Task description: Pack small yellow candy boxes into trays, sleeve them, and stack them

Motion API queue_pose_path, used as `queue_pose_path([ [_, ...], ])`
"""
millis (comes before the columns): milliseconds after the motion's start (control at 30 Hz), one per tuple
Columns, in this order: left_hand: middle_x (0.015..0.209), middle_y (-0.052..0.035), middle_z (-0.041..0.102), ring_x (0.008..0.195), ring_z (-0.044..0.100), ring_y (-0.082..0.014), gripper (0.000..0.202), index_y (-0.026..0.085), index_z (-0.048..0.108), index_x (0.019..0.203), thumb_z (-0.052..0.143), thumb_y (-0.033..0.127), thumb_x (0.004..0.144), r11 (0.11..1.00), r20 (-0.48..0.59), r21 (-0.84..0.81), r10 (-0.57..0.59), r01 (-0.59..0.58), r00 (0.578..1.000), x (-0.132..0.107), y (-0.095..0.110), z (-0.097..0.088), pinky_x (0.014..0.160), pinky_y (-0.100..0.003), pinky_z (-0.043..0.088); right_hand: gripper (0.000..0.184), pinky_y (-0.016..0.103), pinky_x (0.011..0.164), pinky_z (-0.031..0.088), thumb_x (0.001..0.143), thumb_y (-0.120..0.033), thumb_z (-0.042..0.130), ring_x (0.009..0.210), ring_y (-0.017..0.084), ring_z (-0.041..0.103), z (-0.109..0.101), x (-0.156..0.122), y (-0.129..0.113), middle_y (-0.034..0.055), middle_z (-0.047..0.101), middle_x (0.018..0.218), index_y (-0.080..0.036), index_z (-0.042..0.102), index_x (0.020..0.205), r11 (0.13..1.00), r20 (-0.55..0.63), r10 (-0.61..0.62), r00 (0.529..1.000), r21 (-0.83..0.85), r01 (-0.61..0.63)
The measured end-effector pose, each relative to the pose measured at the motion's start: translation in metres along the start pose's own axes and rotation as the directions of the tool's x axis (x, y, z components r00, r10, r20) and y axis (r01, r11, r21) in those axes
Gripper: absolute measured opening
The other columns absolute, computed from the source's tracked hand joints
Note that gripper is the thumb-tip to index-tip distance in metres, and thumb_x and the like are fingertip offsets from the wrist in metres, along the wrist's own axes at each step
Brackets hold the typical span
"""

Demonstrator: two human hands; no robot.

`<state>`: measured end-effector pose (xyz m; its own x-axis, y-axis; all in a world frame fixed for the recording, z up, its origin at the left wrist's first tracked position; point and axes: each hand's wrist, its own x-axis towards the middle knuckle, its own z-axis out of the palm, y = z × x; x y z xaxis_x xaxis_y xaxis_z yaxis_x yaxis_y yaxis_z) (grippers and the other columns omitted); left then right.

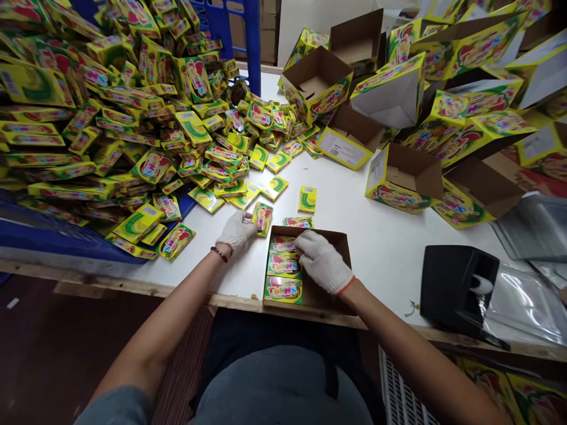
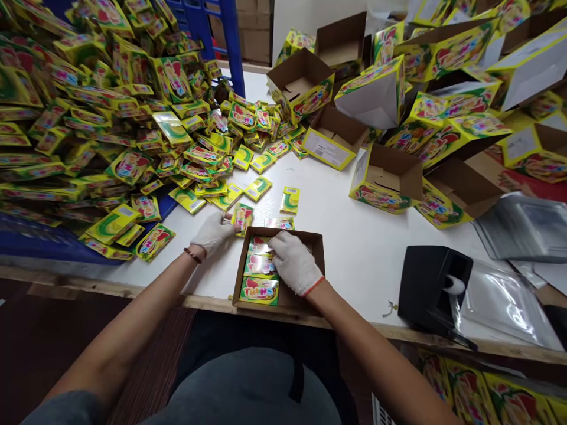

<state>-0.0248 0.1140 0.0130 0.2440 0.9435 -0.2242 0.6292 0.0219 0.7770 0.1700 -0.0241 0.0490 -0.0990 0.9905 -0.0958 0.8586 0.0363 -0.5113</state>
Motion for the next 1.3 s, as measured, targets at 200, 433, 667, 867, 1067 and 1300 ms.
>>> queue_pose_path([
  [200,0.085,-0.003,0.066,0.063,0.053,-0.0116,0.042,0.016,0.062,0.1,0.073,0.047,0.074,0.84,0.006,-0.508,0.224,-0.19,0.974,-0.057,0.034,-0.006,0.057,-0.024,0.044,0.035,0.034,0.084,0.051,0.088,-0.036,0.054,0.093,0.02,0.064,-0.02,0.007,-0.011,0.006,0.07,0.103,-0.017,0.062,0.117,0.778,-0.138,0.185,0.973,0.626,-0.059],
  [433,0.098,-0.0066,0.068,0.084,0.062,-0.0182,0.035,0.017,0.066,0.106,0.056,0.045,0.088,0.891,-0.073,-0.289,0.346,-0.351,0.936,-0.056,0.046,0.001,0.076,-0.031,0.051,0.023,0.028,0.069,0.048,0.078,-0.014,0.053,0.079,0.018,0.062,-0.074,-0.011,-0.003,0.0019,0.069,0.084,-0.019,0.07,0.094,0.981,0.333,0.065,0.941,0.151,-0.121],
  [667,0.113,-0.0105,0.061,0.105,0.057,-0.0257,0.025,0.019,0.063,0.106,0.061,0.028,0.083,0.896,-0.125,0.369,0.311,-0.247,0.942,0.041,0.043,0.026,0.095,-0.037,0.044,0.034,0.04,0.077,0.056,0.072,-0.015,0.073,0.1,0.033,0.071,-0.021,-0.009,-0.016,0.0171,0.073,0.108,-0.015,0.073,0.106,0.874,0.728,0.338,0.596,-0.478,0.087],
  [867,0.114,-0.0175,0.06,0.117,0.048,-0.0374,0.042,0.019,0.06,0.111,0.069,0.042,0.077,0.734,-0.055,0.659,0.265,-0.164,0.963,0.087,0.061,0.044,0.099,-0.049,0.035,0.039,0.045,0.071,0.058,0.082,-0.014,0.061,0.099,0.035,0.071,0.006,-0.026,-0.008,0.0202,0.067,0.117,-0.015,0.065,0.121,0.869,0.545,0.389,0.743,-0.485,-0.1],
  [1067,0.098,-0.0092,0.065,0.096,0.058,-0.024,0.03,0.017,0.059,0.11,0.056,0.038,0.089,0.964,-0.053,0.055,0.262,-0.259,0.964,0.069,0.07,0.028,0.086,-0.037,0.045,0.029,0.034,0.078,0.053,0.084,-0.025,0.061,0.099,0.026,0.068,-0.003,-0.025,0.015,0.0128,0.068,0.112,-0.018,0.068,0.111,0.945,0.534,0.294,0.792,-0.284,-0.159],
  [1300,0.107,-0.0079,0.07,0.099,0.065,-0.0234,0.045,0.022,0.062,0.122,0.034,0.048,0.098,0.85,0.341,-0.406,0.483,-0.336,0.807,-0.043,0.093,0.008,0.084,-0.036,0.053,0.041,0.029,0.067,0.049,0.097,-0.039,0.041,0.077,0.017,0.061,-0.064,0.0,0.013,0.0054,0.068,0.095,-0.016,0.054,0.128,0.849,-0.108,0.212,0.971,0.512,-0.129],
])
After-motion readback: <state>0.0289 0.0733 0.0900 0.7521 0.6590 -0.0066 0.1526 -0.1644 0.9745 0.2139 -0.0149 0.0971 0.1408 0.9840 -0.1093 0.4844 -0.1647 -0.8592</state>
